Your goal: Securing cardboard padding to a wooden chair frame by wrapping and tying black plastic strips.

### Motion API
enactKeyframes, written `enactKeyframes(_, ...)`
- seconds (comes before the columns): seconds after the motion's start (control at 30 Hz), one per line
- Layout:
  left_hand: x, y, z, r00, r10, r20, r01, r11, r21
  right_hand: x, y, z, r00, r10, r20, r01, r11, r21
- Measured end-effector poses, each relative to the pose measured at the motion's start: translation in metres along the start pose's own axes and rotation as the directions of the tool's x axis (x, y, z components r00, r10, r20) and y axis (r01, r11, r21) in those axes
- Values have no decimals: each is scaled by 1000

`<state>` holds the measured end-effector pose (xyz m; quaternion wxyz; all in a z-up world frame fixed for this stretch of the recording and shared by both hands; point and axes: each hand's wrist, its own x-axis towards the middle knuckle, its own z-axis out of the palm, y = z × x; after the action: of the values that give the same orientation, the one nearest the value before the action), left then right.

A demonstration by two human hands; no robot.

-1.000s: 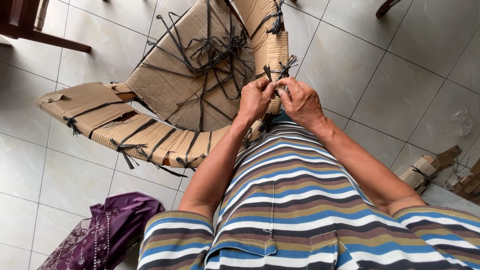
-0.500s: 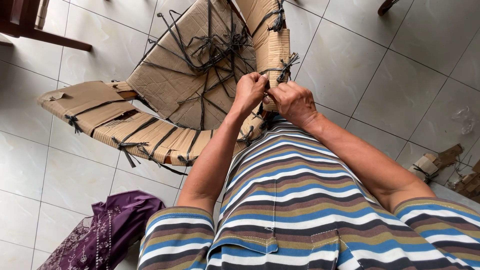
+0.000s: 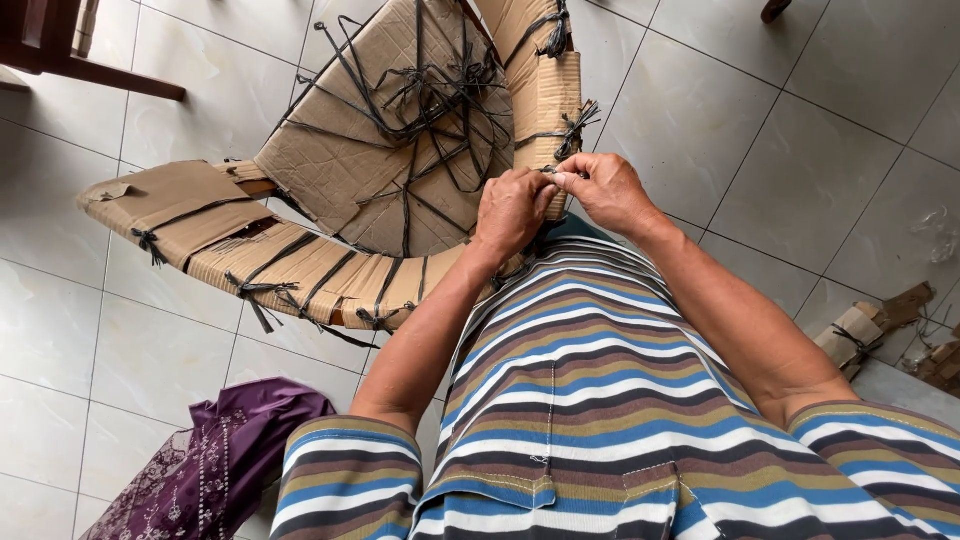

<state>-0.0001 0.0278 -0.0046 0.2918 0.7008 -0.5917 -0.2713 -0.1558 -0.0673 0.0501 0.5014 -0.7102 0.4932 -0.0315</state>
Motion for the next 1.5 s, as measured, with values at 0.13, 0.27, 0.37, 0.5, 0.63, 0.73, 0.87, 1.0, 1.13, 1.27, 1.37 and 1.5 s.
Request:
enactKeyframes(0.13,-2,-15,1,994,-77,82,82,995,-58,-6,5,-9,1000,18,-24,-17,1000,12)
enactKeyframes(0.27,-6,-45,-4,979,-115,170,113,993,22,-9,46,-16,994,69,-80,-78,989,-122)
enactKeyframes(0.37,-11,-58,-7,953,-184,241,181,983,34,-10,89,-9,990,105,-97,-115,989,-98)
enactKeyframes(0.5,-7,-51,-20,925,-223,307,254,965,-62,-15,111,-6,982,130,-136,-129,992,15)
enactKeyframes(0.63,-1,-24,-37,898,-270,349,393,847,-357,-29,122,-15,972,183,-149,-173,982,73)
enactKeyframes(0.73,7,16,-55,904,-234,358,425,412,-806,-34,126,-25,962,216,-169,-196,973,124)
enactKeyframes(0.87,16,9,-19,911,-234,339,394,258,-882,-44,102,-38,952,208,-223,-145,952,271)
enactKeyframes(1.0,22,-3,2,941,-169,295,339,450,-826,-50,54,-48,970,34,-241,18,977,212)
enactKeyframes(1.13,28,-9,19,969,-105,223,220,777,-589,-44,-6,-45,970,-100,-223,131,982,132)
enactKeyframes(1.27,28,-15,27,969,-134,209,223,842,-491,-30,-37,-42,970,-213,-119,234,950,206)
enactKeyframes(1.37,21,-21,31,956,-187,226,276,835,-477,-14,-18,-34,984,-179,19,168,950,262)
enactKeyframes(1.5,18,-17,23,950,-198,242,298,806,-511,4,-1,-14,971,-200,131,178,970,165)
